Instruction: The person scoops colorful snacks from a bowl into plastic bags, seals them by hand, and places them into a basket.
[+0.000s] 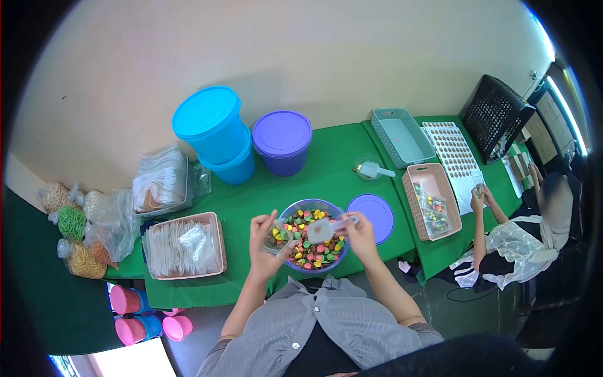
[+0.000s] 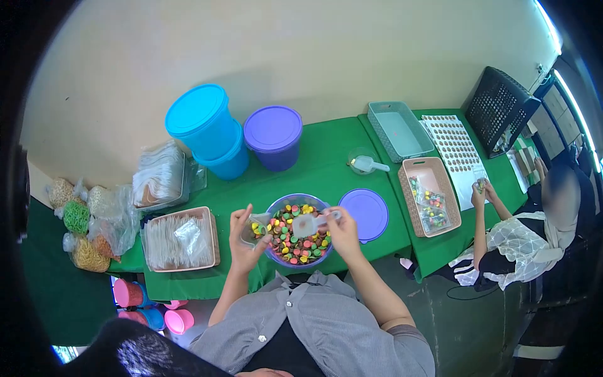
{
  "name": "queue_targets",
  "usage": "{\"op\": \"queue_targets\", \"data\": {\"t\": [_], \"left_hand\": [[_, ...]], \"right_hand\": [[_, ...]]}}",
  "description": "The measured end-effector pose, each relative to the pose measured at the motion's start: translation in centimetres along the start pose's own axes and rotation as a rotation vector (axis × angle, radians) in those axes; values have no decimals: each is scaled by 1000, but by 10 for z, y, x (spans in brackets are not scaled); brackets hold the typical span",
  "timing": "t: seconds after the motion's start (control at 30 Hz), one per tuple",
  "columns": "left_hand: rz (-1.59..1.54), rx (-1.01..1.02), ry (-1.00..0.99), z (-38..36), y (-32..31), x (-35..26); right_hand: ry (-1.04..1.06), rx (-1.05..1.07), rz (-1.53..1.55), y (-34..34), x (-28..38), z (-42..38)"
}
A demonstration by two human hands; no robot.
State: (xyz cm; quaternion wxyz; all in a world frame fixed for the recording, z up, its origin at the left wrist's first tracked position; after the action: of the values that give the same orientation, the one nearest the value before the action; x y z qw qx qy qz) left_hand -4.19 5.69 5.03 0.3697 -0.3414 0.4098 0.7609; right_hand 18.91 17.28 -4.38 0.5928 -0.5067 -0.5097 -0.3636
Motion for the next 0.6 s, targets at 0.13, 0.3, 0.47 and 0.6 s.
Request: {"op": "queue_targets", "data": {"t": [0.13,0.3,0.47,0.6], "left_hand": [[-534,-79,201,-2,-1,25],[-674,-56,352,-4,-9,33],[-421,236,199,1,-31,18],[-373,403,128,6,-46,-13]], "right_hand": [[-185,211,-528,-21,-10,-10],[452,-67,-1241,-39,67,-19],[359,236,-663,-67,92,-22],[68,450,-253,-83,52,-26]]}}
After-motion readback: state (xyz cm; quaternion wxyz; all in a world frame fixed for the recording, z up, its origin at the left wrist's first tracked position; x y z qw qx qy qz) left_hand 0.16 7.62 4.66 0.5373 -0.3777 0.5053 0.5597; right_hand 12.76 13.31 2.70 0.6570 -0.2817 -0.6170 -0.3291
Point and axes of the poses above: each hand's wrist, its own z-axis towards the middle knuckle, its own y-axis out of the back of the hand, x = y × z, the point moved 9 cm from there along z, towards the middle knuckle, and after that the axes turned 5 degrees about x, right-handed, at the moved point
